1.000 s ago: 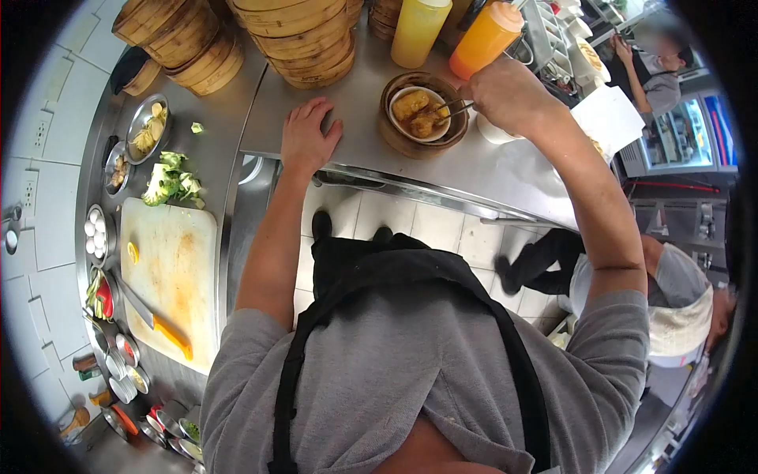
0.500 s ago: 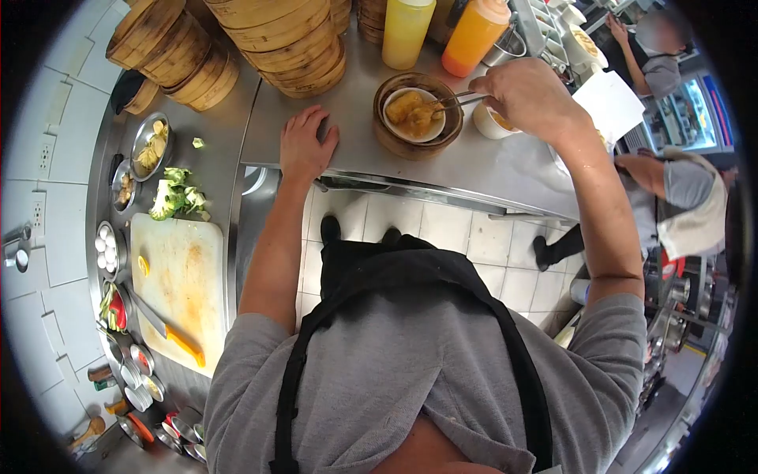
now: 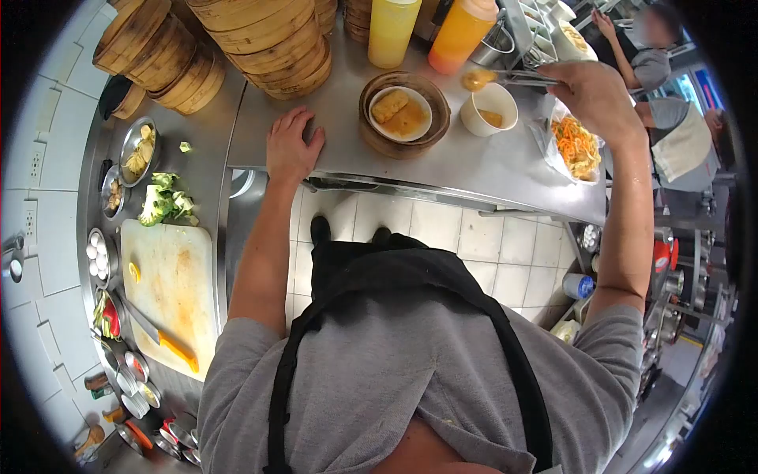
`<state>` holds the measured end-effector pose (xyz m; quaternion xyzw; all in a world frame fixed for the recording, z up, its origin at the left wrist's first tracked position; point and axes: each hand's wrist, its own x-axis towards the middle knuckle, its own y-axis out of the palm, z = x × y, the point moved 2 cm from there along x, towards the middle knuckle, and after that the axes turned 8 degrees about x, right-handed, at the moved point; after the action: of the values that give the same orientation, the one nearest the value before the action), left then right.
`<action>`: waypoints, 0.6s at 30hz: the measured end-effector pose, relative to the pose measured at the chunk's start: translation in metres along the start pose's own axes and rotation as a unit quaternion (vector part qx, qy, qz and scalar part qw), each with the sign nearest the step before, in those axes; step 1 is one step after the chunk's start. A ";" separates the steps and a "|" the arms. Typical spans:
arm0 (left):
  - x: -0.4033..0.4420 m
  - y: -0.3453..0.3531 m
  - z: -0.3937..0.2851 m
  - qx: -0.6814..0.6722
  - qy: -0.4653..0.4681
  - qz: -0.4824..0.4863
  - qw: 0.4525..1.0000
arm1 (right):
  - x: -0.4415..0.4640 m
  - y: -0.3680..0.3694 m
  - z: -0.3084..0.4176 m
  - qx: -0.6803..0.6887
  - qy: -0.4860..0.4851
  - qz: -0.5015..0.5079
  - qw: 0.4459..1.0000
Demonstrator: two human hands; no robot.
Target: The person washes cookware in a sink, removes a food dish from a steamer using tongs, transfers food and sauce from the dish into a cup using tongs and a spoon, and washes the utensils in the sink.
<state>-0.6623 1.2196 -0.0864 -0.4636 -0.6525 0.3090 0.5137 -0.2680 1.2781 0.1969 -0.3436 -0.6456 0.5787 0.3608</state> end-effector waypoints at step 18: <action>0.003 -0.002 -0.003 -0.001 0.000 0.007 1.000 | 0.010 0.009 0.024 -0.029 -0.016 -0.048 0.998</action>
<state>-0.6601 1.2216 -0.0827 -0.4683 -0.6498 0.3118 0.5112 -0.2936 1.2759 0.1869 -0.3126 -0.6836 0.5474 0.3677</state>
